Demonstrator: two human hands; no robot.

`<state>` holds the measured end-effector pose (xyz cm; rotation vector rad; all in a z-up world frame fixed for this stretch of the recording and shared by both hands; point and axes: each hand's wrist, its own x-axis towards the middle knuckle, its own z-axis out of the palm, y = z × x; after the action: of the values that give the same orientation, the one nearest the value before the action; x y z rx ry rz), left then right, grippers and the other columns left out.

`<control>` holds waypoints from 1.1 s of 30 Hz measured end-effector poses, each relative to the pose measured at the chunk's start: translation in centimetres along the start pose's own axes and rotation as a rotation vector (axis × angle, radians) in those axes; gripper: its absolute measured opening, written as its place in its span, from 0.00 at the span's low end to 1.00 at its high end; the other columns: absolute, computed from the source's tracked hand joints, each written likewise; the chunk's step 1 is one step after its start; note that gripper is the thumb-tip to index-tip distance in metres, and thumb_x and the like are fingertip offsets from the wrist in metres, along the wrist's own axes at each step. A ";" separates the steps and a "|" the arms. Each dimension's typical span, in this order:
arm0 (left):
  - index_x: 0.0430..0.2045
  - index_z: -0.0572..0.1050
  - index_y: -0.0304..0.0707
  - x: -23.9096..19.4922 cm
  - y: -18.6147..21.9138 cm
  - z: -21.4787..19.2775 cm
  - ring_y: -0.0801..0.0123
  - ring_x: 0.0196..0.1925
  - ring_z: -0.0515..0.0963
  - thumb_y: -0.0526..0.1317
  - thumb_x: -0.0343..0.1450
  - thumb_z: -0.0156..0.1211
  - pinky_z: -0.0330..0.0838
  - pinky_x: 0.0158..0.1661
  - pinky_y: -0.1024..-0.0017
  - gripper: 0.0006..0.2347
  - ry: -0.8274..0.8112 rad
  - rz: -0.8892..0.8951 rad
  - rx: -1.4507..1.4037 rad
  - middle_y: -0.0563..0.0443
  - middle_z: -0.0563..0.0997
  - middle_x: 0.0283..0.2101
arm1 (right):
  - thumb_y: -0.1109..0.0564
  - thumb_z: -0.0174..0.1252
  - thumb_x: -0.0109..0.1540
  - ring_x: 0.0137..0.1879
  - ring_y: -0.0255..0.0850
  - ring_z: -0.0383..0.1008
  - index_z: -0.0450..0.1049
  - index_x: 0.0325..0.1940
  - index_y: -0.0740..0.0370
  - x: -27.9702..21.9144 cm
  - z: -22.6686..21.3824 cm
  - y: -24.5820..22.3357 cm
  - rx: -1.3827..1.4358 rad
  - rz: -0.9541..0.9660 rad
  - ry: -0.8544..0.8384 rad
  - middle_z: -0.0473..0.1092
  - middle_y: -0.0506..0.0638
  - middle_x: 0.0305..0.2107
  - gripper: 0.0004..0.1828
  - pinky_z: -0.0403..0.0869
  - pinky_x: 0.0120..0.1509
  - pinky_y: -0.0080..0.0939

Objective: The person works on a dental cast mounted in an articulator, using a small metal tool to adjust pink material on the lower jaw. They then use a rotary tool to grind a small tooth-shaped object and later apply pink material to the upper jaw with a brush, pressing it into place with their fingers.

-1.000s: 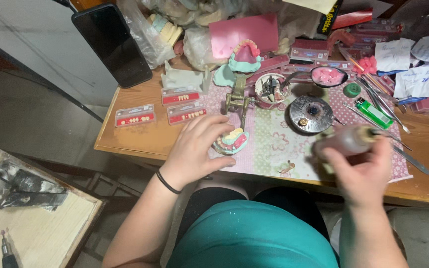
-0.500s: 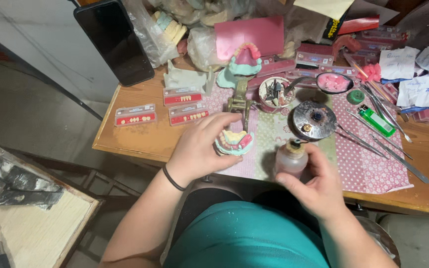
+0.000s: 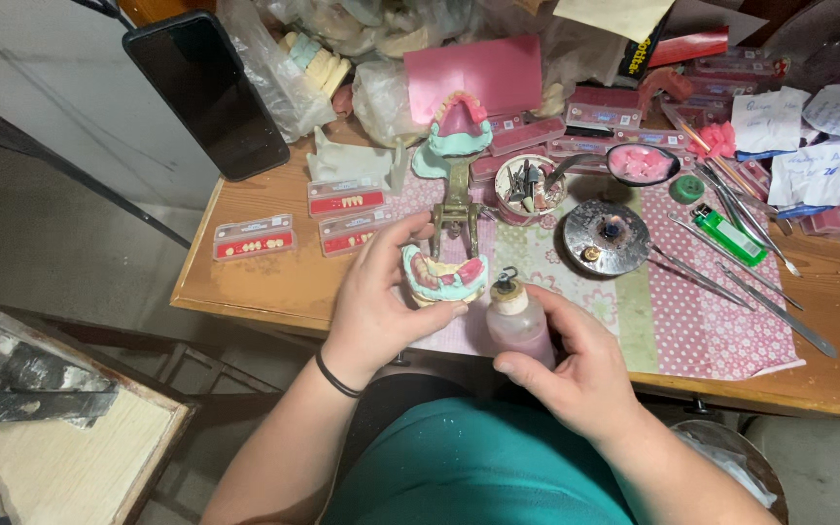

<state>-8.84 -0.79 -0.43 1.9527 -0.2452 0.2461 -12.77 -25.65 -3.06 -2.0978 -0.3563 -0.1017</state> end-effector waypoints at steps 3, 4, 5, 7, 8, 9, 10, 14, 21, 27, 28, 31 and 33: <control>0.61 0.69 0.45 0.0 -0.3 0.1 0.66 0.62 0.79 0.45 0.54 0.79 0.80 0.51 0.69 0.38 0.003 -0.014 -0.003 0.48 0.80 0.58 | 0.41 0.70 0.54 0.64 0.41 0.76 0.72 0.64 0.61 0.5 0.2 -1.0 0.053 -0.023 -0.040 0.76 0.52 0.58 0.39 0.69 0.69 0.43; 0.61 0.69 0.45 -0.1 -0.5 0.2 0.66 0.62 0.79 0.45 0.54 0.79 0.80 0.51 0.69 0.38 0.001 -0.014 -0.002 0.48 0.80 0.58 | 0.41 0.70 0.54 0.64 0.41 0.76 0.72 0.64 0.61 0.5 0.3 -1.1 0.054 -0.022 -0.039 0.76 0.52 0.58 0.39 0.69 0.69 0.43; 0.61 0.69 0.45 -0.1 -0.6 0.2 0.66 0.62 0.79 0.45 0.54 0.80 0.80 0.52 0.69 0.38 0.006 -0.006 -0.010 0.47 0.79 0.58 | 0.41 0.69 0.54 0.63 0.41 0.77 0.72 0.64 0.60 0.6 0.4 -1.1 0.037 -0.022 -0.051 0.77 0.51 0.57 0.39 0.70 0.68 0.42; 0.61 0.68 0.44 -0.1 -0.7 0.2 0.66 0.62 0.79 0.45 0.54 0.80 0.80 0.53 0.68 0.39 0.011 0.000 -0.017 0.47 0.78 0.58 | 0.40 0.68 0.55 0.61 0.41 0.78 0.72 0.64 0.60 0.7 0.4 -1.3 0.021 -0.023 -0.064 0.78 0.51 0.56 0.38 0.70 0.66 0.42; 0.62 0.68 0.45 -0.1 -0.6 0.2 0.66 0.62 0.78 0.46 0.54 0.80 0.80 0.53 0.68 0.39 0.011 -0.017 -0.012 0.48 0.78 0.59 | 0.40 0.69 0.54 0.60 0.41 0.79 0.73 0.63 0.59 0.7 0.4 -1.5 -0.002 -0.022 -0.046 0.78 0.50 0.55 0.37 0.71 0.65 0.41; 0.62 0.69 0.46 -0.1 -0.5 0.1 0.67 0.62 0.78 0.46 0.54 0.79 0.79 0.53 0.67 0.38 0.011 -0.033 -0.008 0.50 0.78 0.59 | 0.41 0.69 0.54 0.59 0.40 0.79 0.74 0.61 0.58 0.8 0.4 -1.7 -0.025 -0.022 -0.028 0.79 0.50 0.54 0.35 0.71 0.64 0.41; 0.62 0.69 0.46 -0.1 -0.6 0.1 0.67 0.62 0.78 0.46 0.54 0.79 0.79 0.53 0.67 0.38 0.012 -0.033 -0.008 0.50 0.78 0.59 | 0.41 0.69 0.54 0.59 0.40 0.79 0.74 0.61 0.58 0.8 0.4 -1.6 -0.025 -0.022 -0.029 0.79 0.50 0.54 0.35 0.71 0.64 0.41; 0.62 0.68 0.46 -0.1 -0.6 0.1 0.67 0.62 0.78 0.46 0.54 0.79 0.78 0.53 0.67 0.39 0.008 -0.057 -0.018 0.51 0.78 0.59 | 0.42 0.70 0.54 0.61 0.40 0.78 0.74 0.62 0.58 0.7 0.4 -1.6 -0.029 -0.017 -0.014 0.78 0.50 0.56 0.36 0.71 0.65 0.41; 0.63 0.67 0.44 -0.1 -0.6 0.1 0.67 0.63 0.78 0.45 0.55 0.80 0.80 0.55 0.68 0.39 0.009 -0.030 -0.066 0.48 0.77 0.59 | 0.42 0.70 0.54 0.58 0.42 0.79 0.74 0.60 0.57 1.0 0.4 -2.1 -0.074 -0.029 -0.010 0.79 0.49 0.53 0.33 0.72 0.62 0.41; 0.62 0.68 0.44 -0.2 -0.6 0.1 0.67 0.62 0.78 0.45 0.55 0.80 0.79 0.56 0.70 0.39 0.022 -0.008 -0.056 0.48 0.78 0.59 | 0.42 0.69 0.55 0.58 0.41 0.79 0.74 0.61 0.57 1.2 0.3 -2.4 -0.086 -0.056 -0.025 0.79 0.49 0.53 0.33 0.71 0.62 0.41; 0.62 0.68 0.44 -0.1 -0.8 0.2 0.67 0.62 0.78 0.45 0.55 0.80 0.79 0.56 0.70 0.39 0.021 -0.007 -0.056 0.48 0.78 0.59 | 0.42 0.69 0.55 0.58 0.41 0.79 0.74 0.61 0.57 1.2 0.3 -2.2 -0.086 -0.056 -0.024 0.79 0.49 0.53 0.33 0.71 0.62 0.41; 0.63 0.67 0.42 -0.2 -1.1 0.3 0.67 0.63 0.79 0.44 0.54 0.81 0.80 0.54 0.71 0.39 0.018 0.003 -0.097 0.45 0.77 0.59 | 0.42 0.69 0.56 0.57 0.40 0.79 0.73 0.62 0.57 1.2 0.3 -2.0 -0.076 -0.065 -0.027 0.79 0.49 0.53 0.34 0.71 0.62 0.40; 0.62 0.68 0.44 -0.1 -0.8 0.2 0.68 0.63 0.79 0.45 0.54 0.80 0.80 0.53 0.71 0.39 0.021 -0.017 -0.067 0.47 0.77 0.59 | 0.42 0.69 0.56 0.57 0.41 0.79 0.73 0.62 0.58 1.3 0.3 -2.3 -0.081 -0.077 -0.015 0.78 0.49 0.53 0.34 0.71 0.62 0.40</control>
<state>-8.72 -0.68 -1.28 1.8845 -0.2203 0.2445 -12.21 -24.05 -1.07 -2.1655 -0.4484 -0.1479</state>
